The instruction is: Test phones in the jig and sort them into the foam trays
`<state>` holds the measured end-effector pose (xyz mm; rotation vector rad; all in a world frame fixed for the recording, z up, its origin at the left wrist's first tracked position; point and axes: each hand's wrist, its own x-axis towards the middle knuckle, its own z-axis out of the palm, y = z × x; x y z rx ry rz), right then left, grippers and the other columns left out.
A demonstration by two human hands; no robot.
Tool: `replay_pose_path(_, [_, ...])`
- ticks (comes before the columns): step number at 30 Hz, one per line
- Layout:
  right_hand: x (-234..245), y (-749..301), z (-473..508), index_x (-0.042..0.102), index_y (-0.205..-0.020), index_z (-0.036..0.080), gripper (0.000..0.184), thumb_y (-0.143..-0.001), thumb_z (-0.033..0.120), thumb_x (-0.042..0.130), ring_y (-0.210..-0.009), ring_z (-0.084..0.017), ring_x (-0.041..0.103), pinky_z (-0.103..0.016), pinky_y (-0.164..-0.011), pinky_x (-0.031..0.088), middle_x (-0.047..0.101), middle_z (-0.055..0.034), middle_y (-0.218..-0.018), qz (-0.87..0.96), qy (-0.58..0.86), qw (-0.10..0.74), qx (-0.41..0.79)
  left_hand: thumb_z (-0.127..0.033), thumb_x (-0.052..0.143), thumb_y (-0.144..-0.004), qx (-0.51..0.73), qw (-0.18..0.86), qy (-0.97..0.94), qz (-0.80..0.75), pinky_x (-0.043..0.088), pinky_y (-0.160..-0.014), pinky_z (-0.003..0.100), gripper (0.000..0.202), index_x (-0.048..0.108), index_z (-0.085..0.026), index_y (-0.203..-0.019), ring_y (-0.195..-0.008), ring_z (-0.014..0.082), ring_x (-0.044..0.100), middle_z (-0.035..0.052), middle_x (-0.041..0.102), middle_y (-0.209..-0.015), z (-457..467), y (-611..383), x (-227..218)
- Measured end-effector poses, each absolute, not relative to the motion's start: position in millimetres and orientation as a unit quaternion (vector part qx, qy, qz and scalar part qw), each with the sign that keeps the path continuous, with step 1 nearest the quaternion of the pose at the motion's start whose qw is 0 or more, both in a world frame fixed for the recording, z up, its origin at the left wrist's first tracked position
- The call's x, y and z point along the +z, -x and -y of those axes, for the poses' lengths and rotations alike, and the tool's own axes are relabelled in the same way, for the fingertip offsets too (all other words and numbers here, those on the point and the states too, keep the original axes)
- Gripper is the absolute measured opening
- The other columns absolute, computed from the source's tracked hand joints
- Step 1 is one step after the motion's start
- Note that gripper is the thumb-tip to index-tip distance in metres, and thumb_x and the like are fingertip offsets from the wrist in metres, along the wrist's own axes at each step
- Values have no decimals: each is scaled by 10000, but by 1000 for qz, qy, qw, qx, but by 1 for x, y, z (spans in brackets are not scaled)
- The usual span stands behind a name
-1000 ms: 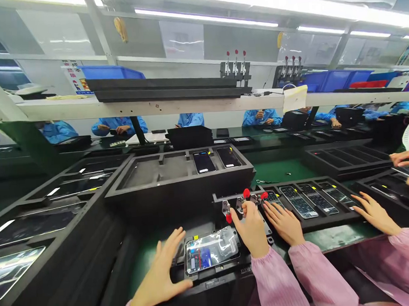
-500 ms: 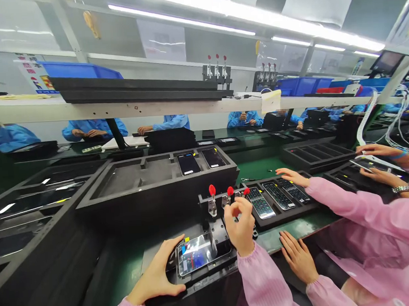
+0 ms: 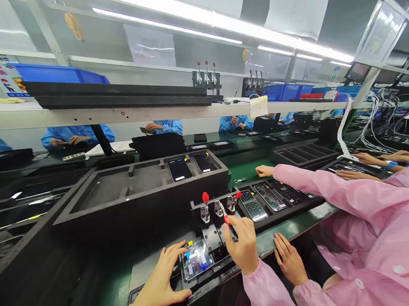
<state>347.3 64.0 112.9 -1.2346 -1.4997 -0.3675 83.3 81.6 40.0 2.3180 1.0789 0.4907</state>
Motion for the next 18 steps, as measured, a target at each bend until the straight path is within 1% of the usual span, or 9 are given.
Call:
replay_pose_path(3, [80, -342, -58, 500, -1155, 243, 348, -813, 208, 553, -747, -204, 567, -420, -729, 437, 667, -33, -937, 647, 561, 485, -176, -477, 724, -549, 179, 256, -863, -398, 74, -1068, 602, 743, 434, -295, -1208, -1292, 344, 288, 101, 347, -1415, -82, -84, 41])
replay_pose_path(5, [65, -341, -58, 428, -1250, 240, 422, -839, 245, 523, -796, -213, 578, -438, -759, 430, 654, -40, -1037, 674, 581, 432, -147, -506, 711, -559, 175, 245, -868, -395, 75, -1061, 614, 706, 458, -301, -1186, -1291, 350, 290, 97, 347, -1419, -82, -84, 41])
replay_pose_path(7, [59, -344, -56, 401, -1279, 237, 437, -855, 265, 503, -893, -218, 577, -441, -802, 432, 614, -45, -1129, 692, 589, 404, -107, -553, 693, -571, 165, 237, -876, -385, 65, -1052, 633, 689, 467, -314, -1176, -1293, 357, 287, 92, 339, -1426, -83, -82, 43])
replay_pose_path(9, [63, -351, -51, 460, -1224, 236, 365, -862, 269, 489, -965, -219, 562, -425, -821, 442, 599, -50, -1138, 680, 588, 430, -86, -593, 674, -586, 164, 238, -881, -376, 70, -1051, 635, 701, 448, -314, -1188, -1294, 353, 293, 96, 319, -1438, -84, -80, 48])
replay_pose_path(11, [79, -357, -49, 548, -1089, 230, 236, -867, 262, 474, -947, -214, 567, -398, -801, 457, 621, -52, -1035, 634, 576, 507, -91, -586, 643, -641, 188, 234, -877, -374, 84, -1071, 603, 670, 416, -300, -1203, -1291, 330, 313, 98, 300, -1448, -86, -75, 58])
replay_pose_path(13, [110, -361, -56, 577, -969, 218, 158, -875, 262, 458, -884, -199, 580, -373, -781, 461, 625, -46, -921, 577, 559, 586, -110, -520, 590, -728, 238, 216, -865, -385, 108, -1094, 553, 539, 411, -295, -1184, -1285, 299, 334, 80, 321, -1437, -91, -69, 69])
replay_pose_path(15, [153, -360, -81, 563, -953, 203, 164, -890, 289, 437, -874, -182, 580, -353, -802, 452, 618, -43, -911, 563, 561, 596, -113, -438, 538, -785, 293, 196, -847, -398, 176, -1098, 509, 410, 417, -307, -1154, -1267, 278, 363, 55, 388, -1394, -97, -63, 77])
replay_pose_path(16, [176, -357, -100, 551, -978, 192, 197, -900, 314, 419, -894, -170, 577, -339, -828, 445, 614, -44, -943, 590, 572, 561, -100, -403, 518, -799, 320, 190, -835, -405, 237, -1082, 487, 368, 416, -319, -1143, -1249, 270, 386, 45, 426, -1360, -101, -59, 78])
replay_pose_path(18, [217, -348, -150, 510, -1096, 179, 280, -930, 334, 345, -982, -139, 551, -302, -889, 415, 590, -39, -1044, 671, 638, 377, -11, -356, 490, -810, 375, 183, -805, -421, 355, -1017, 450, 309, 419, -346, -1110, -1195, 258, 444, 31, 494, -1276, -111, -53, 75])
